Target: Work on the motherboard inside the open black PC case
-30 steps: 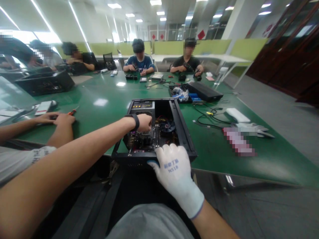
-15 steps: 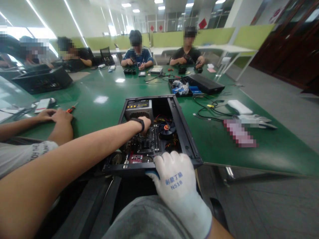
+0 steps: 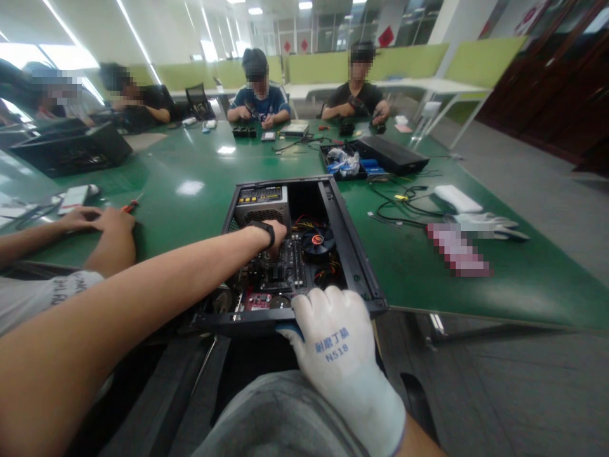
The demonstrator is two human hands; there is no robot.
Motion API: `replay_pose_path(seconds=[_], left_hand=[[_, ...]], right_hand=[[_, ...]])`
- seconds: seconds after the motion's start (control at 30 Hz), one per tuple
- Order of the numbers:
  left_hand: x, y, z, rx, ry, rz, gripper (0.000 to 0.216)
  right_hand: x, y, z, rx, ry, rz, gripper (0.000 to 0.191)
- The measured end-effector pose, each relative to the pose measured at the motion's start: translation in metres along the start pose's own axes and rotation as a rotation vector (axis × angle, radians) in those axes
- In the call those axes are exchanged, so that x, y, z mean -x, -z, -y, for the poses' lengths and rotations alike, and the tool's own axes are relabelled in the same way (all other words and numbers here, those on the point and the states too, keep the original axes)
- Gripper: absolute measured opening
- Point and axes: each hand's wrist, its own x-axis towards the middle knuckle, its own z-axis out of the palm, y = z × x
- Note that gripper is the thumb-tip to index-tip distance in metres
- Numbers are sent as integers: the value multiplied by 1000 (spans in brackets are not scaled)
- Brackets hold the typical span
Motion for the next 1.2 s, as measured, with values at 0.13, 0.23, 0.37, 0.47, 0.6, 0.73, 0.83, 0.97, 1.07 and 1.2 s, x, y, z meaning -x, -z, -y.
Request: replay_pose_path(seconds=[0.13, 0.23, 0.37, 0.47, 0.6, 0.73, 0.83, 0.97, 1.07, 1.2], left_hand=[[-2, -1, 1, 1, 6, -7, 70], [-5, -3, 2, 3, 3, -11, 69], [-11, -5, 4, 28, -1, 2, 66], [-12, -5, 5, 1, -8, 21, 66], [-7, -2, 4, 13, -26, 29, 67], [-4, 0, 3, 50, 15, 13, 71], [-5, -1, 3, -3, -13, 40, 74], [-5, 0, 3, -21, -14, 63, 73], [-2, 1, 3, -1, -9, 55, 70], [1, 3, 2, 17, -8, 49, 68]], right_hand=[[0, -1, 0, 6, -1, -9, 30], [0, -1, 0, 4, 1, -24, 30], [0, 0, 0, 1, -1, -23, 30], [1, 1, 1, 1, -5, -15, 29], [0, 2, 1, 0, -10, 3, 27], [-1, 2, 1, 7, 2, -7, 29], [-1, 2, 1, 9, 4, -11, 29], [0, 1, 0, 8, -2, -2, 29], [0, 1, 0, 8, 1, -13, 28], [-1, 2, 0, 7, 5, -18, 28]])
